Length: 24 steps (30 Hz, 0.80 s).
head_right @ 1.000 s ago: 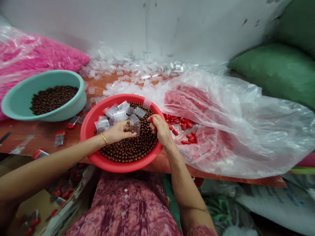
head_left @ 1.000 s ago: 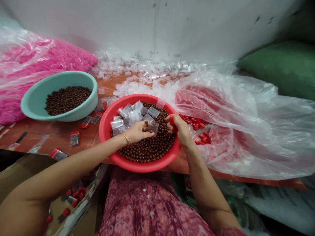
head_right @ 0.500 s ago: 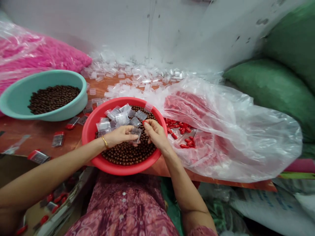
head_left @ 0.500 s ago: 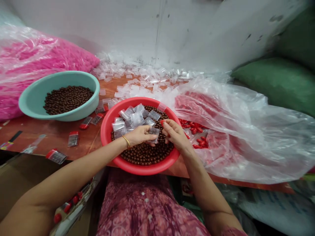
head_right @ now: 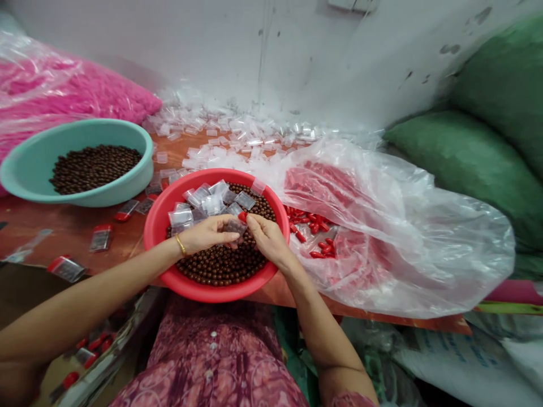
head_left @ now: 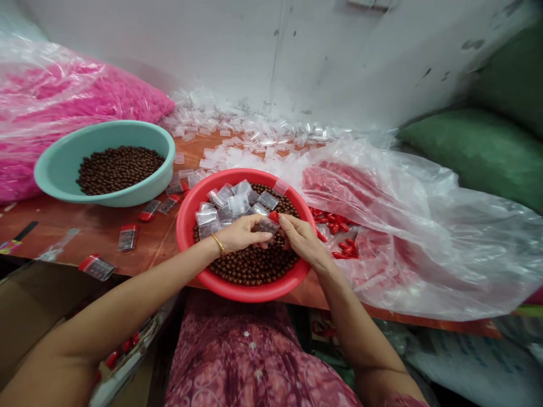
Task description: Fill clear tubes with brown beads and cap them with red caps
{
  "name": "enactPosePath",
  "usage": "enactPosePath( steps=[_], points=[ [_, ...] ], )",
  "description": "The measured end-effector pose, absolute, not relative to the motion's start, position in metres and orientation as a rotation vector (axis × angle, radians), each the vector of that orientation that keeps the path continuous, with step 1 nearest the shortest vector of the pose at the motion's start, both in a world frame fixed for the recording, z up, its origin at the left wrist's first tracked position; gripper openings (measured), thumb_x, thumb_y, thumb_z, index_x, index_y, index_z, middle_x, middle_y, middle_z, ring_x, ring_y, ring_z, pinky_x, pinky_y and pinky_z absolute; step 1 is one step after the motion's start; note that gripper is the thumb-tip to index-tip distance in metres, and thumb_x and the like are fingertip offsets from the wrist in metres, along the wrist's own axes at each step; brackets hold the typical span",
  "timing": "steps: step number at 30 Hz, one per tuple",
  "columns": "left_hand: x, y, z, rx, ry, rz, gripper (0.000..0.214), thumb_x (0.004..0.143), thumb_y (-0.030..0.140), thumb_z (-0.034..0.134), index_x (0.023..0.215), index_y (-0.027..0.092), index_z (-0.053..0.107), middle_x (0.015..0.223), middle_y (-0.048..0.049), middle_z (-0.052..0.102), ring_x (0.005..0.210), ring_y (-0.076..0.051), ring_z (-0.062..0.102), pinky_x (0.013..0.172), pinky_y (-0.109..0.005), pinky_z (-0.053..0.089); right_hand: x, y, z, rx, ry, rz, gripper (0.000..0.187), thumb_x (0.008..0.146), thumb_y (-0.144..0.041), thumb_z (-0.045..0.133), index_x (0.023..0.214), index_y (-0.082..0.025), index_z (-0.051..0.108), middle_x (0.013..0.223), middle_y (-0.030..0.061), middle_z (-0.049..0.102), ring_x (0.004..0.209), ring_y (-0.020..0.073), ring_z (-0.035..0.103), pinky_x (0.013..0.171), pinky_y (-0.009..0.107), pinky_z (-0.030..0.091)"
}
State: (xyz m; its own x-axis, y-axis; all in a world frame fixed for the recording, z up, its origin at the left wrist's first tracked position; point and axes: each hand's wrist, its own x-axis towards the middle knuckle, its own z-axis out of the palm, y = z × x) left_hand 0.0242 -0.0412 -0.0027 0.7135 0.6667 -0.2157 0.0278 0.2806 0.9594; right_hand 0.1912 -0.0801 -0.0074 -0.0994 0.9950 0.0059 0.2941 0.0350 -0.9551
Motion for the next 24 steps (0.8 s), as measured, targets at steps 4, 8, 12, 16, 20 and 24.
enactPosePath(
  steps=[4, 8, 12, 16, 20, 24],
  points=[
    [0.026, -0.042, -0.003, 1.428, 0.763, 0.525, 0.014, 0.075, 0.012, 0.056, 0.088, 0.012, 0.052, 0.071, 0.0039, 0.051, 0.061, -0.006, 0.046, 0.060, -0.021, 0.042, 0.190, -0.081, -0.005, -1.359, -1.471, 1.086, 0.052, 0.080, -0.063, 0.047, 0.110, -0.022, 0.059, 0.062, -0.0033, 0.045, 0.042, 0.0081, 0.038, 0.036, 0.022, 0.037],
    [0.026, -0.044, -0.007, 1.683, 0.794, 0.593, 0.020, 0.077, 0.020, 0.054, 0.095, 0.012, 0.053, 0.081, -0.0005, 0.057, 0.071, -0.011, 0.050, 0.069, -0.025, 0.045, 0.191, -0.081, -0.003, -1.342, -1.568, 1.114, 0.053, 0.085, -0.058, 0.042, 0.114, -0.019, 0.062, 0.053, -0.0044, 0.042, 0.041, 0.0086, 0.038, 0.038, 0.022, 0.038],
    [0.025, -0.047, -0.007, 1.888, 0.872, 0.631, 0.029, 0.074, 0.030, 0.058, 0.098, 0.012, 0.056, 0.088, -0.0031, 0.063, 0.080, -0.016, 0.055, 0.075, -0.029, 0.046, 0.188, -0.084, -0.006, -1.368, -1.708, 0.903, 0.047, 0.090, -0.048, 0.037, 0.116, -0.018, 0.064, 0.067, 0.0014, 0.062, 0.065, 0.0160, 0.061, 0.062, 0.027, 0.052],
    [0.022, -0.051, -0.002, 2.031, 0.987, 0.524, 0.027, 0.073, 0.031, 0.057, 0.093, 0.014, 0.060, 0.079, -0.0019, 0.065, 0.070, -0.016, 0.057, 0.064, -0.026, 0.044, 0.186, -0.092, -0.010, -1.397, -1.960, 0.570, 0.044, 0.092, -0.038, 0.035, 0.119, -0.017, 0.062, 0.096, 0.0083, 0.071, 0.092, 0.0214, 0.066, 0.080, 0.032, 0.052],
    [0.022, -0.056, 0.004, 2.177, 1.003, 0.451, 0.033, 0.071, 0.027, 0.055, 0.102, 0.018, 0.061, 0.077, -0.0006, 0.067, 0.068, -0.016, 0.060, 0.064, -0.025, 0.044, 0.193, -0.096, -0.005, -1.329, -2.190, 0.434, 0.049, 0.094, -0.040, 0.028, 0.115, -0.014, 0.064, 0.079, 0.0090, 0.072, 0.063, 0.0186, 0.066, 0.060, 0.029, 0.050],
    [0.030, -0.059, 0.011, 2.280, 1.112, 0.328, 0.028, 0.072, 0.032, 0.053, 0.093, 0.019, 0.065, 0.077, -0.0025, 0.070, 0.072, -0.020, 0.064, 0.063, -0.026, 0.045, 0.195, -0.089, 0.003, -1.276, -1.966, 0.482, 0.058, 0.093, -0.052, 0.024, 0.091, -0.018, 0.071, 0.061, 0.0039, 0.064, 0.055, 0.0141, 0.058, 0.057, 0.027, 0.047]
  ],
)
